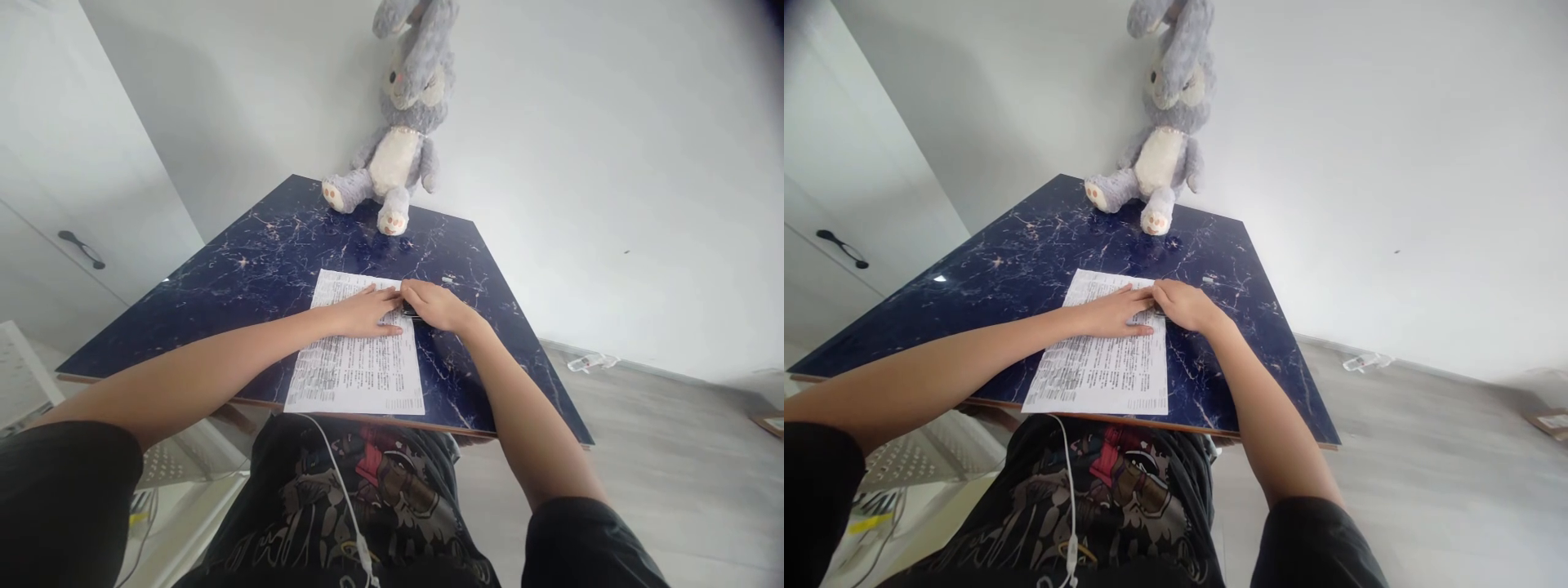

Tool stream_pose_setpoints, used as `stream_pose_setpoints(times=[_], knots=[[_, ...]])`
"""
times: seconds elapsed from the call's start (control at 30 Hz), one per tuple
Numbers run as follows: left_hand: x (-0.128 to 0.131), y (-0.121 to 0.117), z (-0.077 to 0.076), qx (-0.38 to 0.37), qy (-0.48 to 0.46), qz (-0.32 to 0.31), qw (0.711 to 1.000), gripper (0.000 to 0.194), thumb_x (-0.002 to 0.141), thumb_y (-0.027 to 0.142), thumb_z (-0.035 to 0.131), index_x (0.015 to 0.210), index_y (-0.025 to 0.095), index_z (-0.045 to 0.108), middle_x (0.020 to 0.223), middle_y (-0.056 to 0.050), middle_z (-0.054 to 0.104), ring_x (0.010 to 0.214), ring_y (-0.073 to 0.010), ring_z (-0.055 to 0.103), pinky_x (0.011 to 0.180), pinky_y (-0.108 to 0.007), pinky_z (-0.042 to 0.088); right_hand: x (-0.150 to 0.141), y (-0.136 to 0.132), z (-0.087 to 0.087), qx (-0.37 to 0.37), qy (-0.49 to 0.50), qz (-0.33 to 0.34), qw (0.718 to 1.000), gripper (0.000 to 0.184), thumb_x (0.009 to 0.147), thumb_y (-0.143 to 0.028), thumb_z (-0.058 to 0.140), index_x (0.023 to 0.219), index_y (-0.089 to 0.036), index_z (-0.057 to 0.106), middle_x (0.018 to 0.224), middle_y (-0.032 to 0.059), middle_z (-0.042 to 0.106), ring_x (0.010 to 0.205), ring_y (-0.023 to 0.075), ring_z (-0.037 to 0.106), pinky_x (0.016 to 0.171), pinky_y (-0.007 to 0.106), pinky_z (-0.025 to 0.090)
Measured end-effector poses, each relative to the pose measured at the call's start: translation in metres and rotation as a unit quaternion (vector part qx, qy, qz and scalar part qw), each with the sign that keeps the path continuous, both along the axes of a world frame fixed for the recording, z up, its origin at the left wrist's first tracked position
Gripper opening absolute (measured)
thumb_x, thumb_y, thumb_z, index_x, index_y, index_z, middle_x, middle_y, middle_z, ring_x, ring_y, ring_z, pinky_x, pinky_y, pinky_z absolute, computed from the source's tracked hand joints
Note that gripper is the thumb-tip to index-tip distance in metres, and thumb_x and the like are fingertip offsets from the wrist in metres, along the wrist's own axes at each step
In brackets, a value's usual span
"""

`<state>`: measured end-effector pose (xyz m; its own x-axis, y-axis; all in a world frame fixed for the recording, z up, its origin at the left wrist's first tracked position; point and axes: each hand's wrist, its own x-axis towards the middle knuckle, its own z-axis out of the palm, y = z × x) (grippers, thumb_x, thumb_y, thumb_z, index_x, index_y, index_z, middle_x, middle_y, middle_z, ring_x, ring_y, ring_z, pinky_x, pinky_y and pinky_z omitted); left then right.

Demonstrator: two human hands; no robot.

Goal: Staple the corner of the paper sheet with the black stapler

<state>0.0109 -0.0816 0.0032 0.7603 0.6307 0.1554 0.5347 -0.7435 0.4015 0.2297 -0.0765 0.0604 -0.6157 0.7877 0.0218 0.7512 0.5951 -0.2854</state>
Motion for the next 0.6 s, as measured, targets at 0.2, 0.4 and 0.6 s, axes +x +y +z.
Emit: stream_pose_setpoints(times=[0.2,0.4,0.6], knots=[[0.001,0.001,-0.003,-0.006,-0.018,0.003,1.0,0.063,0.099,0.065,0.058,0.152,0.029,0.058,0.168,-0.01,0.044,0.152,-0.0346,0.044,0.131,-0.057,0.018,-0.03,-0.018,-0.02,0.161,-0.171,-0.08,0.969,0.046,0.11,-0.033,0.031,0.118,-0.01,0.07,0.117,0.0254,0.071,0.108,0.0365,0.065,0.085,0.042,0.044],[-0.003,-0.001,0.005,-0.03,0.021,0.004,0.999,0.075,0.101,0.068,0.052,0.164,0.028,0.043,0.174,-0.01,0.034,0.16,-0.034,0.032,0.133,-0.054,0.009,0.0,0.0,0.004,0.006,-0.078,0.056,0.995,0.036,0.108,-0.046,0.043,0.115,-0.018,0.065,0.104,0.0114,0.075,0.087,0.0244,0.066,0.077,0.034,0.045],[-0.003,-0.003,0.005,-0.042,0.033,0.013,0.999,0.081,0.101,0.067,0.053,0.167,0.025,0.036,0.177,-0.01,0.025,0.164,-0.0344,0.022,0.134,-0.053,0.007,0.071,0.029,0.024,-0.08,-0.029,0.103,0.991,0.021,0.086,-0.039,0.072,0.09,-0.022,0.061,0.082,0.0022,0.066,0.072,0.0186,0.056,0.069,0.032,0.039]])
